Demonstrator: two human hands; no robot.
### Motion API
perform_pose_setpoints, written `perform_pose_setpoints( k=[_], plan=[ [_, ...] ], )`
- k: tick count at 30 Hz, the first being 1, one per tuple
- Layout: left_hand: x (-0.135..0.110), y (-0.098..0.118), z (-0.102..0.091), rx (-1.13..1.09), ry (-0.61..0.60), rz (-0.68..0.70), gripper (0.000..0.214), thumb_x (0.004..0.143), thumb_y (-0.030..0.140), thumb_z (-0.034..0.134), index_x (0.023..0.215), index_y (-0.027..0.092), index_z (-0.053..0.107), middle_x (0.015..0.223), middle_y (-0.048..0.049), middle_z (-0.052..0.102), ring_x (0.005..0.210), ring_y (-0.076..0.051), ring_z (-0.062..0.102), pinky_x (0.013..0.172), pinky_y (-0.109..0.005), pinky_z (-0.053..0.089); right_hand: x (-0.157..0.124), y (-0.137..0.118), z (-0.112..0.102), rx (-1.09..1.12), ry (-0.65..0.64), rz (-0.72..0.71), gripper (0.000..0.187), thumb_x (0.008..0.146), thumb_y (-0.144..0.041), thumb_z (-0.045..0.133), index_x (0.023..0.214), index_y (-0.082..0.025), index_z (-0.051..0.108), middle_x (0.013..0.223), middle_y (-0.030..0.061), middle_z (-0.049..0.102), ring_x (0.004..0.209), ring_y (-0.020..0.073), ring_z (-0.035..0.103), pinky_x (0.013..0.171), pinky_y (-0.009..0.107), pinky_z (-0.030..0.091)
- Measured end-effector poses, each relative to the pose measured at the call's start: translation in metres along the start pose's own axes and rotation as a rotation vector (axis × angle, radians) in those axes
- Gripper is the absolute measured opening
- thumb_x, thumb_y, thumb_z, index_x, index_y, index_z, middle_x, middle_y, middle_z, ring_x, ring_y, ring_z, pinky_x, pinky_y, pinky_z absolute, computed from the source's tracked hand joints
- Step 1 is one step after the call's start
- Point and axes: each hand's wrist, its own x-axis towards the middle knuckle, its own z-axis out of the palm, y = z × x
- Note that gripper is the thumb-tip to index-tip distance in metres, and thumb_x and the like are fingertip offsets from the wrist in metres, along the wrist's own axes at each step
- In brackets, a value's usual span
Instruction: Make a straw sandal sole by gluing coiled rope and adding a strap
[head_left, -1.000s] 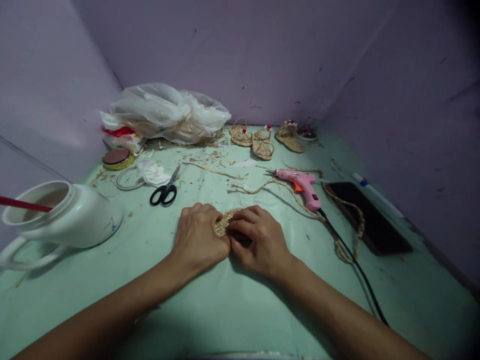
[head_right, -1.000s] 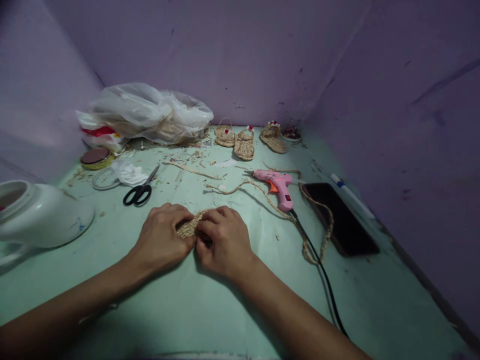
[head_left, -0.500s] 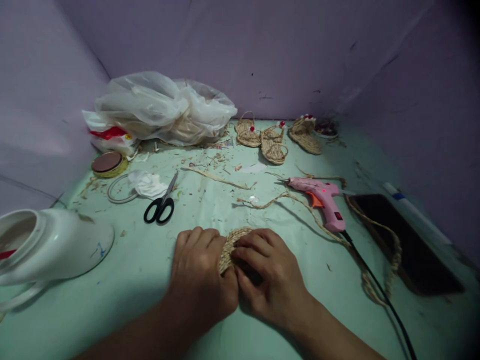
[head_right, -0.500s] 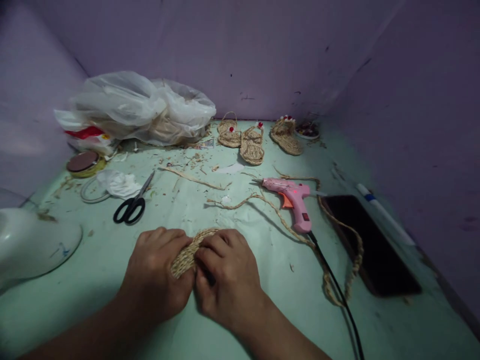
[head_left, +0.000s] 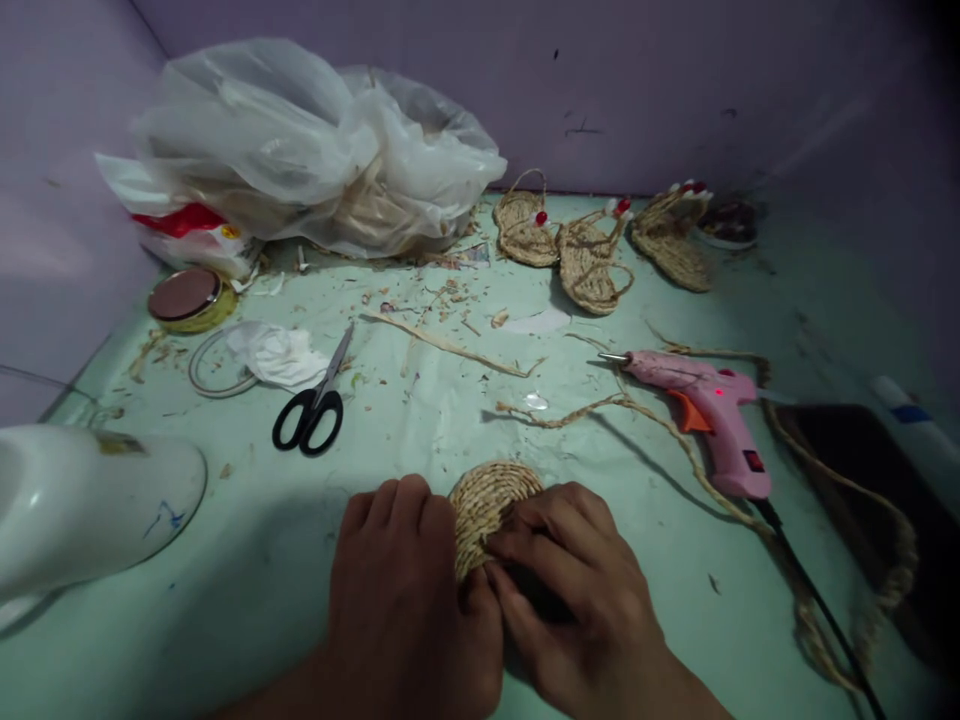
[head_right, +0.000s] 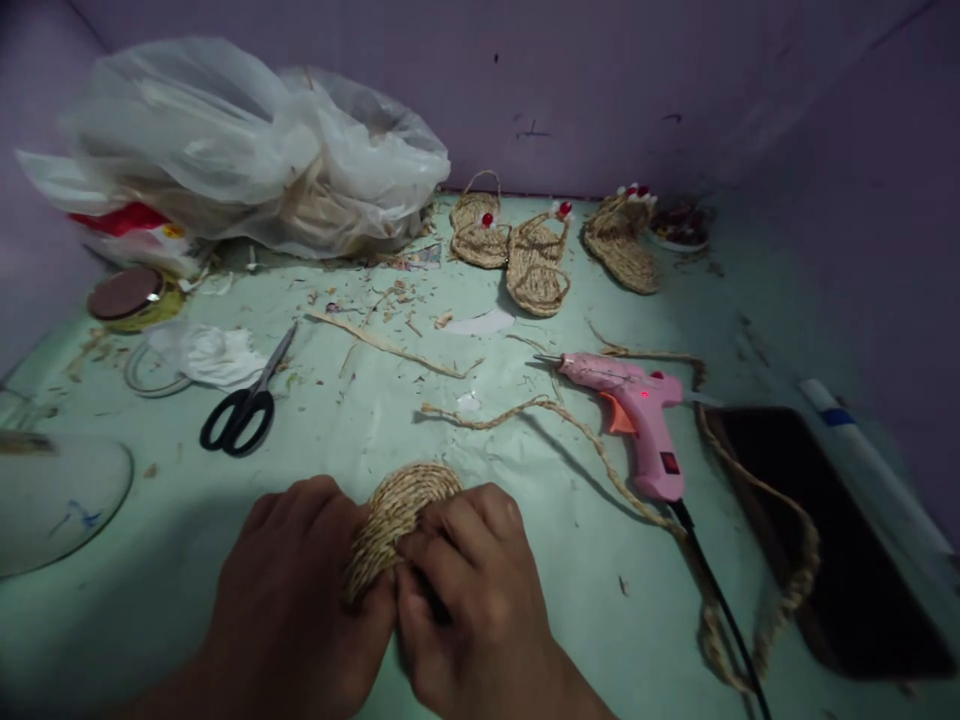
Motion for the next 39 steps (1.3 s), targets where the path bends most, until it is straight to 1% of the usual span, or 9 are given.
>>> perform_pose_setpoints(
  k=[6, 19, 25, 26, 28, 30, 32, 35, 39],
  plan=[
    [0.002, 0.001, 0.001, -0.013, 0.1, 0.023, 0.009, 0.059, 0.017, 0.055, 0.067, 0.019, 0.051, 0.067, -0.0065, 0.051, 0.067, -0.024, 0.047, 0.062, -0.042, 0.038, 0.003, -0.001, 0.0, 0.009, 0.015, -0.014, 0.017, 0.069, -0.003, 0.06, 0.08, -0.016, 0.064, 0.075, 0.0061, 0.06, 0.072, 0.0195, 0.049, 0.061, 0.037, 0.043],
    [0.002, 0.002, 0.001, 0.009, 0.085, 0.016, 0.01, 0.06, 0.017, 0.054, 0.069, 0.019, 0.049, 0.069, -0.006, 0.05, 0.07, -0.024, 0.048, 0.066, -0.04, 0.037, 0.0, 0.0, 0.001, 0.021, 0.0, -0.001, 0.018, 0.069, -0.002, 0.063, 0.082, -0.014, 0.065, 0.076, 0.006, 0.061, 0.073, 0.0182, 0.049, 0.064, 0.036, 0.043],
    [0.005, 0.002, -0.002, 0.093, 0.003, -0.032, 0.008, 0.061, 0.021, 0.053, 0.066, 0.021, 0.047, 0.066, -0.0053, 0.049, 0.067, -0.026, 0.049, 0.065, -0.04, 0.036, 0.006, 0.005, -0.019, 0.058, -0.103, -0.069, 0.014, 0.073, -0.01, 0.065, 0.086, -0.016, 0.064, 0.082, 0.0057, 0.064, 0.077, 0.0183, 0.055, 0.07, 0.035, 0.045],
    [0.005, 0.001, -0.001, 0.104, 0.01, -0.034, 0.008, 0.061, 0.021, 0.053, 0.066, 0.021, 0.047, 0.067, -0.0056, 0.05, 0.068, -0.026, 0.05, 0.066, -0.04, 0.036, 0.007, 0.006, -0.024, 0.092, -0.057, -0.059, 0.012, 0.074, -0.011, 0.065, 0.083, -0.017, 0.062, 0.083, 0.0049, 0.064, 0.077, 0.0179, 0.056, 0.071, 0.035, 0.045],
    [0.005, -0.001, 0.0, 0.117, 0.024, -0.03, 0.009, 0.06, 0.023, 0.053, 0.067, 0.021, 0.048, 0.069, -0.0061, 0.051, 0.07, -0.027, 0.051, 0.068, -0.041, 0.036, 0.008, 0.008, -0.032, 0.159, 0.163, 0.012, 0.008, 0.076, -0.012, 0.063, 0.078, -0.019, 0.059, 0.081, 0.0027, 0.062, 0.077, 0.0163, 0.056, 0.071, 0.033, 0.044],
    [0.005, -0.001, 0.001, 0.126, 0.011, -0.038, 0.01, 0.061, 0.024, 0.054, 0.068, 0.021, 0.048, 0.07, -0.0063, 0.052, 0.072, -0.027, 0.053, 0.07, -0.041, 0.037, 0.009, 0.01, -0.036, 0.196, 0.433, 0.14, 0.008, 0.079, -0.013, 0.059, 0.075, -0.02, 0.057, 0.075, 0.0001, 0.058, 0.073, 0.0143, 0.055, 0.068, 0.03, 0.043],
    [0.006, 0.001, -0.001, 0.143, -0.031, -0.064, 0.01, 0.062, 0.026, 0.053, 0.069, 0.02, 0.049, 0.072, -0.0067, 0.054, 0.074, -0.027, 0.054, 0.072, -0.041, 0.037, 0.009, 0.012, -0.037, 0.217, 0.597, 0.285, 0.006, 0.081, -0.019, 0.059, 0.075, -0.02, 0.057, 0.071, -0.0014, 0.056, 0.068, 0.0132, 0.052, 0.065, 0.028, 0.041],
    [0.007, 0.008, -0.007, 0.17, -0.075, -0.094, 0.011, 0.064, 0.026, 0.052, 0.072, 0.019, 0.052, 0.076, -0.0081, 0.056, 0.079, -0.028, 0.056, 0.076, -0.042, 0.037, 0.012, 0.014, -0.036, 0.274, 0.651, 0.416, 0.011, 0.079, -0.029, 0.061, 0.075, -0.019, 0.058, 0.07, -0.0013, 0.056, 0.065, 0.0131, 0.051, 0.063, 0.027, 0.041],
    [0.01, 0.012, -0.014, 0.17, -0.117, -0.105, 0.015, 0.065, 0.028, 0.052, 0.076, 0.018, 0.055, 0.081, -0.0106, 0.06, 0.084, -0.03, 0.058, 0.077, -0.042, 0.037, 0.015, 0.019, -0.033, 0.314, 0.58, 0.46, 0.015, 0.079, -0.035, 0.055, 0.076, -0.02, 0.056, 0.07, -0.0004, 0.057, 0.065, 0.014, 0.052, 0.061, 0.027, 0.042]
  ],
)
